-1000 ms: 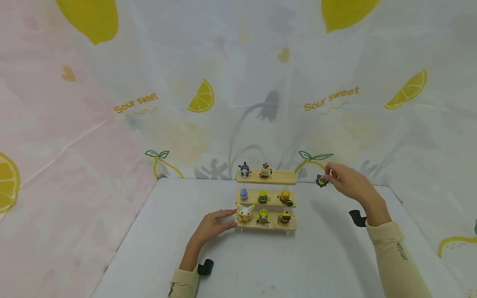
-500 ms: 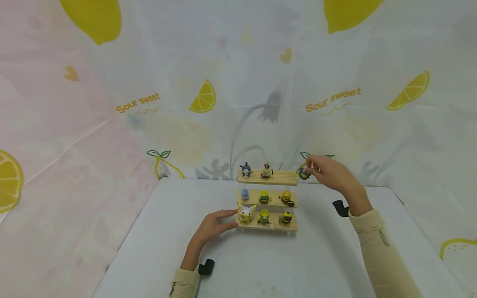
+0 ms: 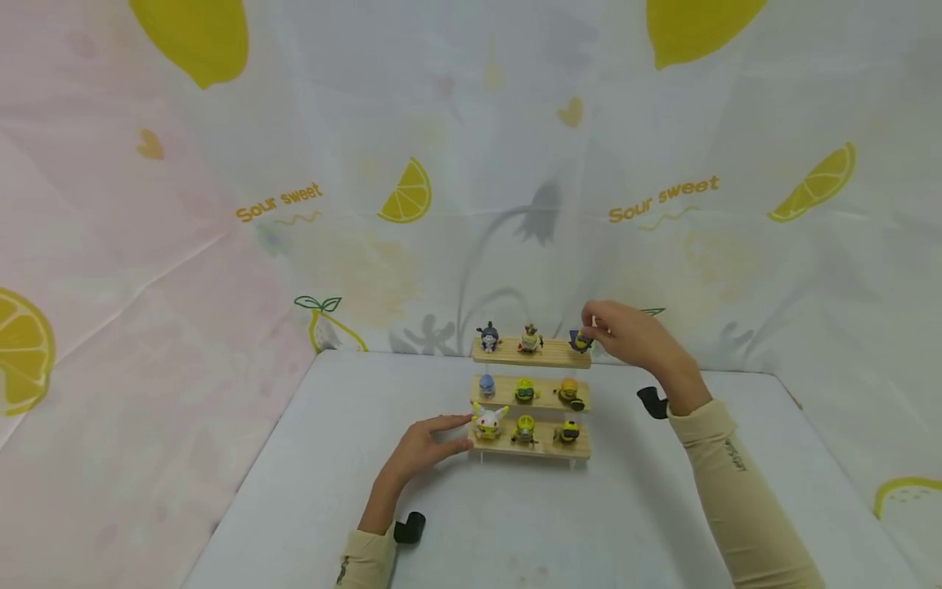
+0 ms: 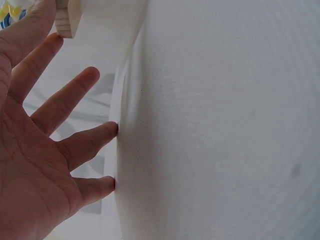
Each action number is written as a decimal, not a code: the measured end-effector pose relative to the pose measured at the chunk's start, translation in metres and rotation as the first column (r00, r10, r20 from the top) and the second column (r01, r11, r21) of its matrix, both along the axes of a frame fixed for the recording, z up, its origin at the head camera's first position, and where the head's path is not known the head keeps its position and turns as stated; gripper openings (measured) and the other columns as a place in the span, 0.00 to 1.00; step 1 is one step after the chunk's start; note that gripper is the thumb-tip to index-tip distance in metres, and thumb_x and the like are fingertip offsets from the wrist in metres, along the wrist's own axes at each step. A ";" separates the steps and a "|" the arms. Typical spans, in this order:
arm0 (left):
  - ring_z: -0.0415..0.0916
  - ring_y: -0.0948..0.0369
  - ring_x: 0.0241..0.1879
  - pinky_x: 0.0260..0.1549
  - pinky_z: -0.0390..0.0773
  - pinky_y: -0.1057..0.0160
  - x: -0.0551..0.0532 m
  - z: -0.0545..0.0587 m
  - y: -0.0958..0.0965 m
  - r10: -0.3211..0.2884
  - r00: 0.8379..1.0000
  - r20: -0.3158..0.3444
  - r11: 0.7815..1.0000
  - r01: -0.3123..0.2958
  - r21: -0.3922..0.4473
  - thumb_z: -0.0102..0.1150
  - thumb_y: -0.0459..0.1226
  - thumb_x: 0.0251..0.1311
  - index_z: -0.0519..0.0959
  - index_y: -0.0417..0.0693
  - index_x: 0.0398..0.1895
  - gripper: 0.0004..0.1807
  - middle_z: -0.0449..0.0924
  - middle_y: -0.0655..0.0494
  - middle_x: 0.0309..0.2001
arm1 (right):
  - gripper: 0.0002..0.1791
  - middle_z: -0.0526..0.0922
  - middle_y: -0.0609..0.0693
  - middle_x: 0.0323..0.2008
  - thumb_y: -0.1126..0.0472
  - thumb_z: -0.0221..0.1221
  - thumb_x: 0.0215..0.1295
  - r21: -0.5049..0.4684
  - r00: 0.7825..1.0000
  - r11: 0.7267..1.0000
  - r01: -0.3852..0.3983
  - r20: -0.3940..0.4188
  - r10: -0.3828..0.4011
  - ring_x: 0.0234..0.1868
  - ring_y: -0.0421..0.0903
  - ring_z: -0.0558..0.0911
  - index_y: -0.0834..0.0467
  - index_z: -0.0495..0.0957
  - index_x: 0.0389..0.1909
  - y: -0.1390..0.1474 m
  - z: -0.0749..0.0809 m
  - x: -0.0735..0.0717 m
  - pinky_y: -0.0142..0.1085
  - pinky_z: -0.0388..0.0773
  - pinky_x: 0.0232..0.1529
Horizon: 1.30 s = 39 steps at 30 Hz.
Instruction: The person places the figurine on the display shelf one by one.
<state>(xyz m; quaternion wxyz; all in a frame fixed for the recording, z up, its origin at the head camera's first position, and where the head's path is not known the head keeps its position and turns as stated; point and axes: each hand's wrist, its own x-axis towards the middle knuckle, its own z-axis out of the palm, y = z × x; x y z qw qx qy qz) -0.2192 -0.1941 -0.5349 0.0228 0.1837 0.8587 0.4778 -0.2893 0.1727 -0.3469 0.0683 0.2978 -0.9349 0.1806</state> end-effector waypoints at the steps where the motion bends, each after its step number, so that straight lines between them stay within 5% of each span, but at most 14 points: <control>1: 0.67 0.48 0.66 0.66 0.62 0.45 0.000 0.000 0.000 -0.002 1.000 -0.001 1.000 0.002 0.000 0.69 0.53 0.57 0.81 0.58 0.59 0.26 0.78 0.57 0.60 | 0.03 0.78 0.49 0.35 0.61 0.59 0.71 0.002 1.000 1.000 -0.002 0.005 0.002 0.34 0.48 0.75 0.56 0.75 0.39 -0.001 0.000 0.000 0.45 0.73 0.33; 19: 0.65 0.48 0.68 0.67 0.62 0.46 0.000 0.001 0.003 0.003 1.000 0.017 1.000 -0.003 -0.021 0.69 0.53 0.57 0.81 0.59 0.60 0.27 0.78 0.58 0.60 | 0.03 0.74 0.48 0.29 0.62 0.57 0.73 -0.006 0.997 1.000 -0.017 0.071 0.018 0.27 0.45 0.70 0.57 0.74 0.40 -0.008 -0.016 -0.009 0.40 0.68 0.26; 39: 0.65 0.49 0.68 0.67 0.62 0.46 0.000 0.001 0.001 0.010 1.000 0.013 0.999 -0.009 -0.033 0.69 0.54 0.57 0.81 0.59 0.60 0.27 0.78 0.59 0.60 | 0.08 0.73 0.48 0.27 0.60 0.56 0.74 -0.027 0.994 1.000 -0.014 0.106 0.016 0.24 0.45 0.69 0.60 0.73 0.46 -0.009 -0.014 -0.008 0.40 0.68 0.25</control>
